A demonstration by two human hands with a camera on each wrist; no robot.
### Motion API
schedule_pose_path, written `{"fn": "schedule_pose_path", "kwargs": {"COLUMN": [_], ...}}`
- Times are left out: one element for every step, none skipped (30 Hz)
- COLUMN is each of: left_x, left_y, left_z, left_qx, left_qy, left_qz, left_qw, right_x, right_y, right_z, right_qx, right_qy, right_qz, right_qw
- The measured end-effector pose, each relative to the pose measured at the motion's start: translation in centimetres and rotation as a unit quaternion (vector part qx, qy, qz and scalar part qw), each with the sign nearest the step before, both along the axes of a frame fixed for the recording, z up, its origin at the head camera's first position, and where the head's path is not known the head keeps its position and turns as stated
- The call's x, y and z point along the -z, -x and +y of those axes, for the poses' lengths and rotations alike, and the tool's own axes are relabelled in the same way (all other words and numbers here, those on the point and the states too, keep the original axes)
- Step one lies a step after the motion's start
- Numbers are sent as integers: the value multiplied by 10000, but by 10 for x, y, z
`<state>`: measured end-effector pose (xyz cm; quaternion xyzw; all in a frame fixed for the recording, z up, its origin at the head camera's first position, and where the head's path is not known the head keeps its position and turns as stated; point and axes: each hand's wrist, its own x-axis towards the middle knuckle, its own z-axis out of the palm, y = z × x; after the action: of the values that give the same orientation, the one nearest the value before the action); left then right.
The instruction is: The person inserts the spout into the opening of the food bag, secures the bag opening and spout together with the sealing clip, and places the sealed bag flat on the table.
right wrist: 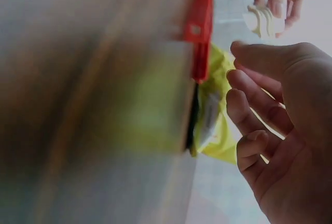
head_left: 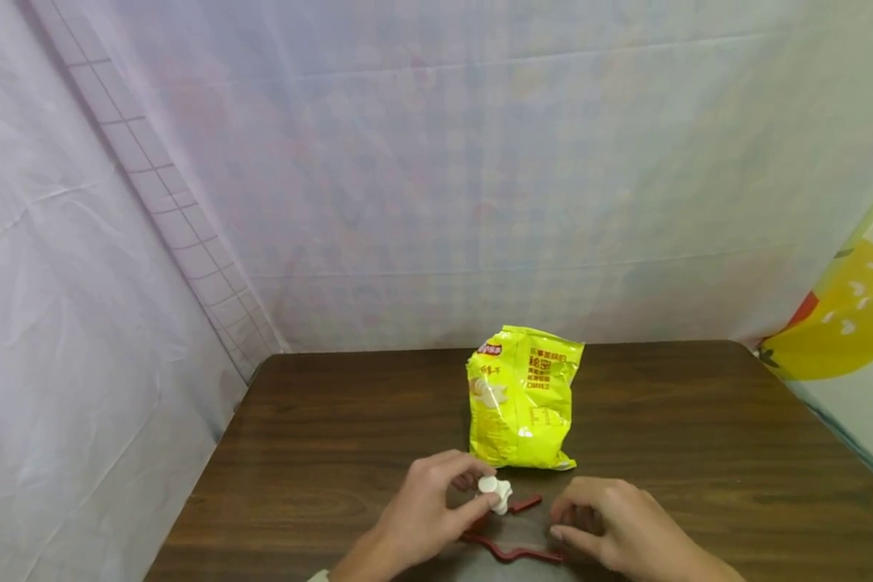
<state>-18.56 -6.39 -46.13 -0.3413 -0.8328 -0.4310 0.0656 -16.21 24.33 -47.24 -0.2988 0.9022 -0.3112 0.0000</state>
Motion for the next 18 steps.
{"fn": "schedule_pose_path", "kwargs": {"left_x": [0, 0, 0, 0, 0, 0, 0, 0, -1, -1, -2, -2, -3, -3, -4, -4, -5, -5], "left_y": [0, 0, 0, 0, 0, 0, 1, 1, 1, 2, 2, 3, 3, 4, 4, 5, 5, 6], "left_z": [0, -1, -1, -1, -1, -1, -1, 0, 0, 0, 0, 0, 0, 0, 0, 0, 0, 0], "left_qx": [-7, -14, -24, -26, -24, -22, -19, -23, -22, -15, -19, -19, -15, -15, -18, -23, -45, -69], "left_qy": [-57, -110, -153, -201, -251, -292, -332, -354, -371, -405, -436, -469, -519, -562, -608, -660, -706, -754], "left_qz": [55, 104, 152, 185, 244, 306, 352, 397, 462, 526, 574, 618, 626, 627, 606, 583, 514, 452], "left_qw": [10000, 9999, 9998, 9996, 9994, 9991, 9988, 9986, 9982, 9978, 9974, 9970, 9967, 9964, 9963, 9961, 9962, 9961], "right_x": [-3, -8, -10, -13, -15, -17, -18, -20, -22, -24, -27, -29, -31, -33, -35, -37, -39, -41], "right_y": [1, 2, 3, 4, 5, 6, 6, 7, 9, 10, 11, 13, 14, 15, 17, 18, 19, 20], "right_z": [1, 1, 2, 2, 3, 3, 4, 4, 4, 4, 4, 5, 5, 6, 7, 8, 9, 10], "right_qx": [12, 30, 57, 87, 110, 123, 138, 150, 160, 169, 174, 172, 168, 169, 168, 160, 162, 169], "right_qy": [18, -1, 24, 23, 56, 97, 131, 161, 187, 202, 219, 233, 244, 251, 257, 264, 263, 261], "right_qz": [128, 203, 383, 539, 714, 868, 1015, 1125, 1216, 1278, 1310, 1321, 1348, 1387, 1426, 1470, 1512, 1563], "right_qw": [9999, 9998, 9992, 9985, 9974, 9961, 9947, 9934, 9923, 9915, 9910, 9908, 9904, 9899, 9893, 9887, 9880, 9872]}}
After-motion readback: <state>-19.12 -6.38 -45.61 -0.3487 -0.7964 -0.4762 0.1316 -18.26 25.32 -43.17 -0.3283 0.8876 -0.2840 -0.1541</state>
